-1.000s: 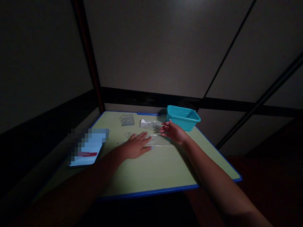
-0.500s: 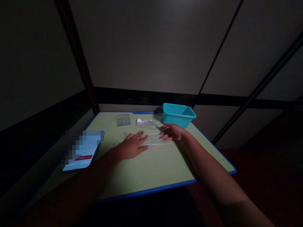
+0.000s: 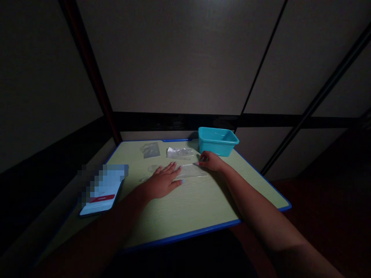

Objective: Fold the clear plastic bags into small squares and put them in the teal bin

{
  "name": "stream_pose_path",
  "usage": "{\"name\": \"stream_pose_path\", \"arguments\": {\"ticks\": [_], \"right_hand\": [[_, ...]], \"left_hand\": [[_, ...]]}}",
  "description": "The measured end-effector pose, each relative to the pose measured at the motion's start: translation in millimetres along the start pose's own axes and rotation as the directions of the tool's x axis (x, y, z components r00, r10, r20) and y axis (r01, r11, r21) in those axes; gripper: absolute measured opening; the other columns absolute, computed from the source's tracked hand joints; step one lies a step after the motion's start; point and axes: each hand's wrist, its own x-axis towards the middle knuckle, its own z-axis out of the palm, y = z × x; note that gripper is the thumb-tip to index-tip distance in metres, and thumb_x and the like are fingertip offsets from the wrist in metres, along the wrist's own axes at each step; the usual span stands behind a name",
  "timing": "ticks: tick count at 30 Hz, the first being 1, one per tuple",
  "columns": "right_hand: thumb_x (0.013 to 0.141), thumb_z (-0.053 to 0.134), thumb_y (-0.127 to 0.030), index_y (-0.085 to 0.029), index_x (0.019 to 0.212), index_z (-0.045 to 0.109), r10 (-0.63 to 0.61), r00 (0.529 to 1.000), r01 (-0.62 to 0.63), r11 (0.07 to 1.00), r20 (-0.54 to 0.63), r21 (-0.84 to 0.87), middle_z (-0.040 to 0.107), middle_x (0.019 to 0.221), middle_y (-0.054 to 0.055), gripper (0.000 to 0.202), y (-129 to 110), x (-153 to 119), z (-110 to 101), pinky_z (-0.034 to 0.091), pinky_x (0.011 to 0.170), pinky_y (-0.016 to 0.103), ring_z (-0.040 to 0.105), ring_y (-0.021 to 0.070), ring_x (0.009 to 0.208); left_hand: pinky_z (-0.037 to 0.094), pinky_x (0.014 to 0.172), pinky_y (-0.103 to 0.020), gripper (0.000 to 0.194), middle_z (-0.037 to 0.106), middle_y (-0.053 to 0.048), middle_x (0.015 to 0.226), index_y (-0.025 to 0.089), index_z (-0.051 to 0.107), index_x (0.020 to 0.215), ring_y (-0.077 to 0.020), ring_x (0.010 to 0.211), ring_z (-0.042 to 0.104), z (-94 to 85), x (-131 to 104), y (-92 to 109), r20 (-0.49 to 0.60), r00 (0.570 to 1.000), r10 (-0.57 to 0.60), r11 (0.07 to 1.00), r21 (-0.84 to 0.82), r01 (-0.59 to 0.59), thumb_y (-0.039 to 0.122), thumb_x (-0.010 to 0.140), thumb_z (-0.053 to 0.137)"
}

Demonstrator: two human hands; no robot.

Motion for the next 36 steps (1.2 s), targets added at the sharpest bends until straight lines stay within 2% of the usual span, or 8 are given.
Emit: {"name": "stream_pose_path", "arguments": {"ticks": [4, 12, 16, 20, 24, 36], "right_hand": [[0.065, 0.070, -0.039, -0.015, 0.082, 0.063, -0.088, 0.996, 0.090, 0.993, 0.028, -0.081, 0.063, 0.084, 0.007, 0.030, 0.5, 0.2, 1.9, 0.036, 0.063, 0.023, 0.052, 0.0164, 0.074], [0.070, 0.065, -0.043, -0.017, 0.080, 0.065, -0.083, 0.995, 0.092, 0.976, 0.053, -0.198, 0.062, 0.085, 0.008, 0.028, -4.8, -1.4, 3.0, 0.035, 0.066, 0.025, 0.050, 0.0197, 0.080], [0.075, 0.059, -0.046, -0.016, 0.076, 0.063, -0.091, 0.994, 0.099, 0.984, 0.065, -0.148, 0.062, 0.077, 0.007, 0.030, -7.9, -2.9, 2.9, 0.034, 0.060, 0.023, 0.049, 0.0159, 0.071], [0.079, 0.056, -0.040, -0.014, 0.076, 0.062, -0.015, 0.997, 0.018, 0.999, 0.071, -0.037, 0.062, 0.070, 0.004, 0.027, -10.2, -3.8, 2.2, 0.030, 0.051, 0.021, 0.046, 0.0109, 0.059], [0.080, 0.054, -0.040, -0.013, 0.075, 0.063, 0.040, 0.997, -0.040, 0.999, 0.072, 0.000, 0.062, 0.065, 0.004, 0.029, -11.6, -3.8, 1.4, 0.028, 0.048, 0.021, 0.044, 0.0098, 0.053], [0.079, 0.056, -0.026, -0.012, 0.076, 0.064, 0.018, 0.998, -0.012, 0.996, 0.064, -0.094, 0.065, 0.071, 0.006, 0.016, -15.9, -5.7, -1.6, 0.030, 0.051, 0.021, 0.048, 0.0107, 0.058]], "left_hand": [[0.009, 0.106, -0.048, 0.060, 0.009, -0.009, 0.148, 0.022, 0.019, 0.141, -0.0205, 0.136, 0.005, -1.6, -0.2, 1.8, 0.009, 1.000, -0.004, 1.000, 0.004, 0.004, 0.053, 0.090, 0.021], [0.009, 0.106, -0.048, 0.061, 0.010, -0.009, 0.148, 0.023, 0.020, 0.141, -0.0214, 0.136, 0.005, 1.6, 0.6, -1.8, -0.013, 1.000, 0.016, 1.000, 0.007, -0.016, 0.056, 0.089, 0.021], [0.010, 0.106, -0.049, 0.061, 0.009, -0.009, 0.148, 0.024, 0.019, 0.141, -0.0205, 0.136, 0.004, 1.9, 1.3, -1.7, -0.002, 1.000, 0.010, 1.000, 0.008, -0.010, 0.056, 0.090, 0.020], [0.010, 0.106, -0.049, 0.059, 0.009, -0.009, 0.148, 0.025, 0.018, 0.141, -0.0194, 0.136, 0.004, 2.0, 1.4, -0.6, 0.003, 1.000, -0.002, 1.000, 0.014, 0.002, 0.055, 0.090, 0.020], [0.010, 0.106, -0.049, 0.059, 0.009, -0.008, 0.148, 0.025, 0.019, 0.141, -0.0194, 0.136, 0.004, 2.5, 1.3, -1.0, 0.001, 1.000, -0.003, 1.000, 0.015, 0.002, 0.054, 0.090, 0.021], [0.010, 0.106, -0.050, 0.059, 0.009, -0.009, 0.148, 0.024, 0.018, 0.141, -0.0203, 0.136, 0.005, 2.0, 1.1, -0.5, -0.003, 1.000, 0.001, 1.000, 0.012, -0.001, 0.054, 0.090, 0.022]]}}
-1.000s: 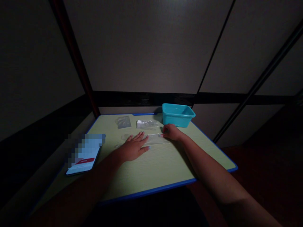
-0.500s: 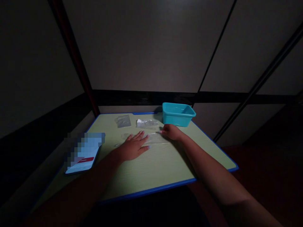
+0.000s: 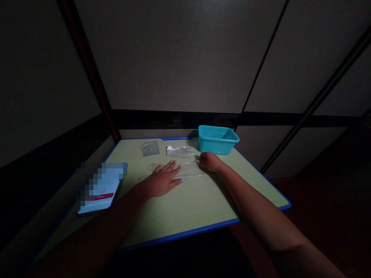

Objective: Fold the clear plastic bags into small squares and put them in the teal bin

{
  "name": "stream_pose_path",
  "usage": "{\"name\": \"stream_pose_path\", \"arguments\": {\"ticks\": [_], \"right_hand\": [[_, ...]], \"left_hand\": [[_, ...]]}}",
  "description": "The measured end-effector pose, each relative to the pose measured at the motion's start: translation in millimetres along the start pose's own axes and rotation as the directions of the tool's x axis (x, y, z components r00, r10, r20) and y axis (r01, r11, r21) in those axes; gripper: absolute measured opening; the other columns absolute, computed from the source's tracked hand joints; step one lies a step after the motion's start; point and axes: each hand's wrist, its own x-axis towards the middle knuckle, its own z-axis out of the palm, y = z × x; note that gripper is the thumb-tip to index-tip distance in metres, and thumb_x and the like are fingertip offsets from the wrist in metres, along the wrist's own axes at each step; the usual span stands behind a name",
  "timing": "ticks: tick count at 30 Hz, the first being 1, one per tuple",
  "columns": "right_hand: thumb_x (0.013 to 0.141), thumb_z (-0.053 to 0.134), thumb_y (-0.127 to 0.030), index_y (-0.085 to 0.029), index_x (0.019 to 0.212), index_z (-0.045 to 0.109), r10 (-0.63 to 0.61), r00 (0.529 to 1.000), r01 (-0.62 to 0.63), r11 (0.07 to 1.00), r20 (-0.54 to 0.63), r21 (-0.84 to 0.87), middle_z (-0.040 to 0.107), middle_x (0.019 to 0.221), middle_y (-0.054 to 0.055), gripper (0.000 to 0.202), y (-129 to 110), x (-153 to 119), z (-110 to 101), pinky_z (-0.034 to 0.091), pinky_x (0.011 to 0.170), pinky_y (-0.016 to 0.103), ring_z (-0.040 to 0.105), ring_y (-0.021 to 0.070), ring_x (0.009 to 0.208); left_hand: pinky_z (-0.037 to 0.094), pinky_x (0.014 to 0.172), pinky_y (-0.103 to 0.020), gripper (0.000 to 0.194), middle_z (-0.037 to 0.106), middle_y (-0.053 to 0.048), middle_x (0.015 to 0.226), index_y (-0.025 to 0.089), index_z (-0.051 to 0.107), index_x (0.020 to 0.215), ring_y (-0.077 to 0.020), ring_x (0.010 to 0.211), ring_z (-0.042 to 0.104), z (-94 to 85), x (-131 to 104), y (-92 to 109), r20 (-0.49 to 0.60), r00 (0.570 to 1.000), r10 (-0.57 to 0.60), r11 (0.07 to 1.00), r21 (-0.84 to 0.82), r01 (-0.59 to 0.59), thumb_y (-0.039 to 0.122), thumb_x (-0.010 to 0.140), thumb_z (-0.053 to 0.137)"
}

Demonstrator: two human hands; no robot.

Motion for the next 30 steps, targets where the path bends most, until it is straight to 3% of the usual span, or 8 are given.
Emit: {"name": "stream_pose_path", "arguments": {"ticks": [5, 10, 22, 30], "right_hand": [[0.078, 0.057, -0.031, -0.011, 0.074, 0.064, 0.012, 1.000, -0.015, 0.985, 0.015, 0.172, 0.064, 0.066, 0.005, 0.021, 3.7, 1.6, 0.8, 0.032, 0.050, 0.021, 0.050, 0.0107, 0.056], [0.065, 0.067, -0.023, -0.012, 0.078, 0.063, -0.061, 0.992, 0.014, 0.922, 0.108, 0.387, 0.064, 0.068, 0.001, 0.018, 8.9, 3.7, 3.5, 0.036, 0.052, 0.019, 0.053, 0.0109, 0.059], [0.059, 0.063, -0.008, -0.012, 0.082, 0.062, -0.020, 0.986, -0.053, 0.900, 0.163, 0.434, 0.062, 0.068, 0.001, 0.023, 14.5, 4.5, 0.0, 0.039, 0.053, 0.019, 0.053, 0.0109, 0.060], [0.060, 0.065, -0.009, -0.014, 0.080, 0.052, -0.034, 0.984, -0.069, 0.835, 0.177, 0.545, 0.056, 0.062, -0.003, 0.025, 14.9, 0.5, -1.4, 0.039, 0.052, 0.018, 0.051, 0.0089, 0.056]], "left_hand": [[0.010, 0.106, -0.049, 0.058, 0.009, -0.008, 0.148, 0.025, 0.020, 0.141, -0.0204, 0.136, 0.006, 0.0, 1.4, -0.7, 0.006, 1.000, -0.007, 1.000, -0.008, 0.007, 0.053, 0.090, 0.023], [0.010, 0.106, -0.049, 0.058, 0.009, -0.008, 0.148, 0.025, 0.020, 0.141, -0.0206, 0.136, 0.005, -1.8, 1.8, 0.6, 0.013, 1.000, -0.008, 1.000, -0.015, 0.008, 0.053, 0.090, 0.022], [0.010, 0.106, -0.049, 0.059, 0.010, -0.009, 0.148, 0.024, 0.019, 0.141, -0.0208, 0.136, 0.006, 0.7, 1.7, -2.0, 0.005, 1.000, 0.001, 1.000, 0.000, -0.001, 0.054, 0.090, 0.021], [0.010, 0.106, -0.048, 0.059, 0.010, -0.008, 0.148, 0.025, 0.020, 0.141, -0.0204, 0.136, 0.006, 0.1, 0.4, -1.6, 0.001, 1.000, 0.002, 1.000, -0.012, -0.002, 0.055, 0.090, 0.021]]}}
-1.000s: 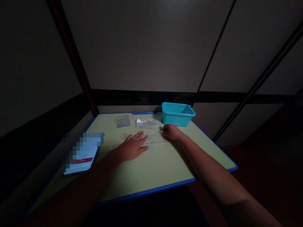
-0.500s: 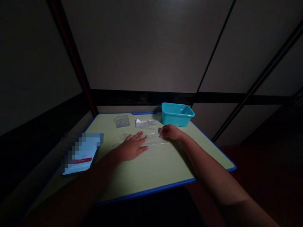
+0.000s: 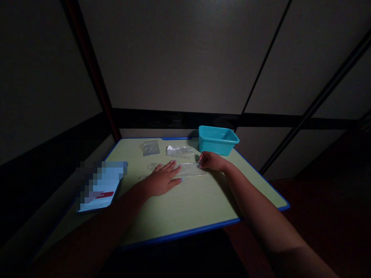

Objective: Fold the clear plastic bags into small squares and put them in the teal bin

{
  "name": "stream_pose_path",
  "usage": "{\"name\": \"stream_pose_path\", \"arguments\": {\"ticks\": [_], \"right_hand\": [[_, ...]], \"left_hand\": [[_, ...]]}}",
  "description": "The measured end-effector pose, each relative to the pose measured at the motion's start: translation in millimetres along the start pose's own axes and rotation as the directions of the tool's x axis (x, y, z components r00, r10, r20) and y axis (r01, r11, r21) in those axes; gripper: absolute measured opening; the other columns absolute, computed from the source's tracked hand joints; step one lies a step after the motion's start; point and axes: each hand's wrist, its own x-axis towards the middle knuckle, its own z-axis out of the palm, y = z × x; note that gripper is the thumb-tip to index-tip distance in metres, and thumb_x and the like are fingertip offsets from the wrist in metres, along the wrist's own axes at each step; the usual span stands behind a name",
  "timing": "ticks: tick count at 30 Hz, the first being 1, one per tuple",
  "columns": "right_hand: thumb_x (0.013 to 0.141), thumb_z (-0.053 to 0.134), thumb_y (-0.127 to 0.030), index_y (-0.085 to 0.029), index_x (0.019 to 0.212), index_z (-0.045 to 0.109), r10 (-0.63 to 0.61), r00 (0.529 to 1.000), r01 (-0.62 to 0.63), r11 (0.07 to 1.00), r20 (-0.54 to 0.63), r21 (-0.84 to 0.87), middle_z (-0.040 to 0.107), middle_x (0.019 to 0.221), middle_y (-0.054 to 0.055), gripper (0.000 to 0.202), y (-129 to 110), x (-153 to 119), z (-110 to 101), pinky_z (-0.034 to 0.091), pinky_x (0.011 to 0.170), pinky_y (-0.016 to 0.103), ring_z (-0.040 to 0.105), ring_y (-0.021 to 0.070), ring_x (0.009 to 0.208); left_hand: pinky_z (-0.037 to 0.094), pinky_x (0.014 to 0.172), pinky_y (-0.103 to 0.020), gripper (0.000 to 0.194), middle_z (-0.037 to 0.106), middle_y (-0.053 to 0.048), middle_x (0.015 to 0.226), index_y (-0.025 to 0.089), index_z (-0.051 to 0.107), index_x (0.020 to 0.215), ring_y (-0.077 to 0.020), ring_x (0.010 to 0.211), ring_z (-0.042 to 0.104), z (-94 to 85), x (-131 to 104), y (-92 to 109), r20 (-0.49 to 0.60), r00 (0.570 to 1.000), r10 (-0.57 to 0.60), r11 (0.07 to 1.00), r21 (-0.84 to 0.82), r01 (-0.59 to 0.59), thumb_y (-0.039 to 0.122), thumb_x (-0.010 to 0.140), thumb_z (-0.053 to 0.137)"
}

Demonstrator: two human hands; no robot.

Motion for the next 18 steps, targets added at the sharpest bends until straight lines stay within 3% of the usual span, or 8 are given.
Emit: {"name": "stream_pose_path", "arguments": {"ticks": [3, 9, 12, 14, 18], "right_hand": [[0.060, 0.067, -0.011, -0.014, 0.076, 0.052, -0.022, 1.000, 0.022, 1.000, 0.008, -0.016, 0.056, 0.063, -0.003, 0.022, -1.1, -1.3, -0.3, 0.038, 0.052, 0.018, 0.050, 0.0087, 0.058], [0.065, 0.067, -0.017, -0.013, 0.091, 0.057, 0.003, 0.998, -0.011, 0.990, -0.057, -0.143, 0.057, 0.065, -0.001, 0.028, -3.7, 0.1, 3.0, 0.034, 0.049, 0.017, 0.048, 0.0082, 0.056], [0.074, 0.062, -0.028, -0.011, 0.082, 0.060, -0.021, 0.993, -0.005, 0.977, -0.118, -0.211, 0.059, 0.066, 0.001, 0.018, -6.2, 2.7, 9.6, 0.032, 0.049, 0.018, 0.046, 0.0080, 0.055], [0.077, 0.057, -0.034, -0.011, 0.077, 0.061, -0.043, 0.987, -0.004, 0.958, -0.156, -0.287, 0.059, 0.065, 0.001, 0.023, -7.9, 4.5, 14.2, 0.031, 0.049, 0.018, 0.045, 0.0081, 0.055], [0.078, 0.058, -0.030, -0.012, 0.078, 0.064, -0.063, 0.980, -0.031, 0.890, -0.190, -0.456, 0.063, 0.069, 0.004, 0.019, -8.8, 7.5, 18.0, 0.030, 0.050, 0.019, 0.047, 0.0090, 0.056]], "left_hand": [[0.010, 0.106, -0.048, 0.059, 0.010, -0.008, 0.148, 0.025, 0.020, 0.141, -0.0196, 0.136, 0.006, 0.3, -0.1, 0.6, -0.005, 1.000, 0.001, 1.000, -0.001, -0.001, 0.055, 0.090, 0.021], [0.009, 0.106, -0.047, 0.059, 0.010, -0.008, 0.148, 0.026, 0.020, 0.141, -0.0196, 0.136, 0.005, 2.2, 1.4, -1.3, -0.015, 1.000, 0.010, 1.000, -0.001, -0.010, 0.055, 0.090, 0.021], [0.011, 0.106, -0.047, 0.059, 0.011, -0.008, 0.148, 0.025, 0.021, 0.140, -0.0204, 0.136, 0.006, 1.1, 1.0, 0.0, -0.006, 1.000, 0.003, 1.000, 0.006, -0.003, 0.055, 0.090, 0.021], [0.012, 0.106, -0.047, 0.060, 0.011, -0.008, 0.148, 0.023, 0.020, 0.141, -0.0210, 0.136, 0.007, 0.6, 0.6, 1.5, -0.001, 1.000, -0.005, 1.000, 0.018, 0.005, 0.055, 0.090, 0.021], [0.014, 0.106, -0.045, 0.064, 0.005, -0.009, 0.148, 0.018, 0.010, 0.143, -0.0201, 0.136, 0.005, 2.5, 0.8, 2.5, -0.066, 0.998, 0.000, 0.999, 0.037, 0.003, 0.054, 0.090, 0.020]]}}
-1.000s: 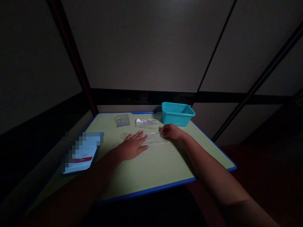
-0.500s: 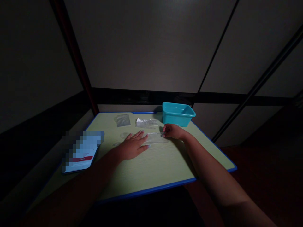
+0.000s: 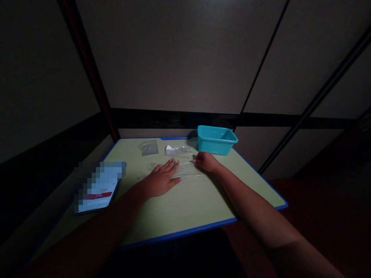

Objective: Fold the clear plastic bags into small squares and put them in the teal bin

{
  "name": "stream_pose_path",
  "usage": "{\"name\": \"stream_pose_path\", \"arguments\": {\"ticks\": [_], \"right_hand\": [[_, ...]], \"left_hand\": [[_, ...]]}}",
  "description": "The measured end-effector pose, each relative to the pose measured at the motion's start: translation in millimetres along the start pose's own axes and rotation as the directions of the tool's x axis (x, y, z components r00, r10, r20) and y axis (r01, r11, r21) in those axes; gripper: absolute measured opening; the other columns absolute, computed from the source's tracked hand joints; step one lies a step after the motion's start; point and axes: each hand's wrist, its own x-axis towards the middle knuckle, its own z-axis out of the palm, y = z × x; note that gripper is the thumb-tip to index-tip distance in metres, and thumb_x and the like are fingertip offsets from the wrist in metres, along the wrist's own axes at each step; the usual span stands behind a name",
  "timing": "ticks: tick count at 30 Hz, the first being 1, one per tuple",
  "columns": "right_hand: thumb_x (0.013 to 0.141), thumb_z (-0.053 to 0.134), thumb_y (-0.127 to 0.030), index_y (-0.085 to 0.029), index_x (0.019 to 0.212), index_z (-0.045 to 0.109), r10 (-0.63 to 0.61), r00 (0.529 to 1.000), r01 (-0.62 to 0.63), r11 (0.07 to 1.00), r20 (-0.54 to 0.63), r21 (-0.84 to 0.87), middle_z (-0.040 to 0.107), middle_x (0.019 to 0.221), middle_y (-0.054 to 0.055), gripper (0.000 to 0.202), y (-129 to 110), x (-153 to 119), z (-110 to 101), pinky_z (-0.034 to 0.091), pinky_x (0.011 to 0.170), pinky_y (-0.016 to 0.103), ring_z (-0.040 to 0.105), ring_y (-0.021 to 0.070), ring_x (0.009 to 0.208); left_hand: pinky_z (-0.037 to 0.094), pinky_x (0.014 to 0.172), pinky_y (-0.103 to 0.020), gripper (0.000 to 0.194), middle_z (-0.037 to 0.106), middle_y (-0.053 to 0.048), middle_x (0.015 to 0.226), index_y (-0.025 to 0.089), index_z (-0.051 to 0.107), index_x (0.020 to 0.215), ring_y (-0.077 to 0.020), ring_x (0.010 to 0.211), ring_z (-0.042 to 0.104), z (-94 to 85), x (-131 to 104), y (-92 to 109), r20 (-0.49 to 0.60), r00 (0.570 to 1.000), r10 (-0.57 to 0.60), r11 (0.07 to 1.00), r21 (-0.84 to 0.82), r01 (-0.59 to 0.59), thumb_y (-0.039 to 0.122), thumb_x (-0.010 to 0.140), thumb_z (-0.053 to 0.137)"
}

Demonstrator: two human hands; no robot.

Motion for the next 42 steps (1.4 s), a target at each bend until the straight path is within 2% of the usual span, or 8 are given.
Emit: {"name": "stream_pose_path", "arguments": {"ticks": [5, 18, 24, 28, 31, 35, 39, 42], "right_hand": [[0.078, 0.058, -0.026, -0.013, 0.078, 0.065, 0.003, 1.000, -0.004, 0.998, -0.017, -0.058, 0.066, 0.074, 0.006, 0.015, 2.9, 1.4, -1.8, 0.031, 0.052, 0.020, 0.051, 0.0116, 0.061], [0.077, 0.059, -0.026, -0.014, 0.075, 0.065, 0.032, 0.999, -0.033, 0.994, -0.016, -0.099, 0.066, 0.074, 0.006, 0.014, 7.1, 1.1, -5.1, 0.031, 0.053, 0.021, 0.052, 0.0121, 0.061], [0.077, 0.059, -0.026, -0.014, 0.075, 0.066, 0.031, 0.999, -0.031, 0.993, -0.008, -0.115, 0.066, 0.073, 0.006, 0.014, 8.4, 1.9, -4.5, 0.030, 0.051, 0.021, 0.051, 0.0119, 0.060], [0.077, 0.059, -0.025, -0.013, 0.075, 0.066, 0.033, 0.999, -0.033, 0.993, 0.001, -0.114, 0.066, 0.072, 0.006, 0.014, 8.3, 1.6, -5.7, 0.029, 0.051, 0.021, 0.052, 0.0123, 0.060], [0.077, 0.059, -0.025, -0.013, 0.076, 0.066, 0.036, 0.999, -0.035, 0.995, 0.009, -0.098, 0.066, 0.073, 0.006, 0.015, 7.6, 0.7, -6.5, 0.030, 0.051, 0.021, 0.052, 0.0117, 0.060], [0.081, 0.054, -0.034, -0.013, 0.077, 0.066, 0.040, 0.999, -0.040, 0.994, -0.006, -0.105, 0.065, 0.070, 0.006, 0.025, 6.3, -0.8, -7.3, 0.028, 0.049, 0.022, 0.049, 0.0113, 0.057], [0.086, 0.045, -0.041, -0.013, 0.077, 0.066, 0.063, 0.998, -0.064, 0.991, -0.015, -0.116, 0.064, 0.069, 0.007, 0.036, 5.0, -2.4, -9.0, 0.026, 0.048, 0.023, 0.047, 0.0113, 0.054], [0.084, 0.047, -0.043, -0.013, 0.077, 0.065, 0.072, 0.997, -0.070, 0.990, 0.006, -0.121, 0.064, 0.069, 0.007, 0.036, 4.8, -3.6, -9.9, 0.026, 0.047, 0.023, 0.047, 0.0115, 0.054]], "left_hand": [[0.011, 0.106, -0.048, 0.064, 0.003, -0.007, 0.149, 0.020, 0.009, 0.143, -0.0213, 0.136, 0.003, 2.6, 0.6, -1.7, -0.042, 0.999, 0.010, 0.999, 0.033, -0.008, 0.053, 0.090, 0.020], [0.001, 0.105, -0.054, 0.060, 0.021, -0.008, 0.146, 0.020, 0.030, 0.138, -0.0252, 0.135, 0.015, -1.8, -0.6, 1.1, -0.064, 0.998, -0.003, 0.993, 0.115, 0.010, 0.054, 0.089, 0.024], [0.003, 0.101, -0.061, 0.066, 0.019, -0.013, 0.146, 0.016, 0.028, 0.139, -0.0279, 0.135, 0.010, 0.3, -2.8, 1.1, -0.086, 0.985, -0.151, 0.973, 0.165, 0.164, 0.057, 0.088, 0.020], [0.013, 0.098, -0.064, 0.075, 0.013, -0.015, 0.147, 0.017, 0.020, 0.142, -0.0356, 0.134, 0.007, 3.9, 0.7, -2.4, -0.045, 0.932, -0.359, 0.929, 0.076, 0.361, 0.065, 0.083, 0.014], [0.015, 0.097, -0.064, 0.079, 0.011, -0.017, 0.147, 0.018, 0.016, 0.142, -0.0389, 0.133, 0.006, 5.3, 3.4, -4.8, -0.050, 0.896, -0.440, 0.897, 0.026, 0.442, 0.068, 0.081, 0.014], [0.013, 0.098, -0.063, 0.073, 0.006, -0.016, 0.148, 0.018, 0.016, 0.142, -0.0338, 0.135, 0.000, 1.6, 3.0, -2.9, -0.110, 0.925, -0.363, 0.930, 0.027, 0.368, 0.063, 0.085, 0.016], [0.008, 0.104, -0.056, 0.066, 0.003, -0.009, 0.149, 0.019, 0.017, 0.142, -0.0251, 0.136, 0.000, -2.1, 0.6, 2.1, -0.082, 0.988, -0.128, 0.991, 0.031, 0.131, 0.058, 0.088, 0.018], [0.004, 0.104, -0.056, 0.065, 0.003, -0.006, 0.149, 0.020, 0.014, 0.142, -0.0232, 0.136, 0.001, -0.9, 0.0, 4.1, -0.054, 0.998, -0.021, 1.000, 0.015, 0.022, 0.056, 0.089, 0.018]]}}
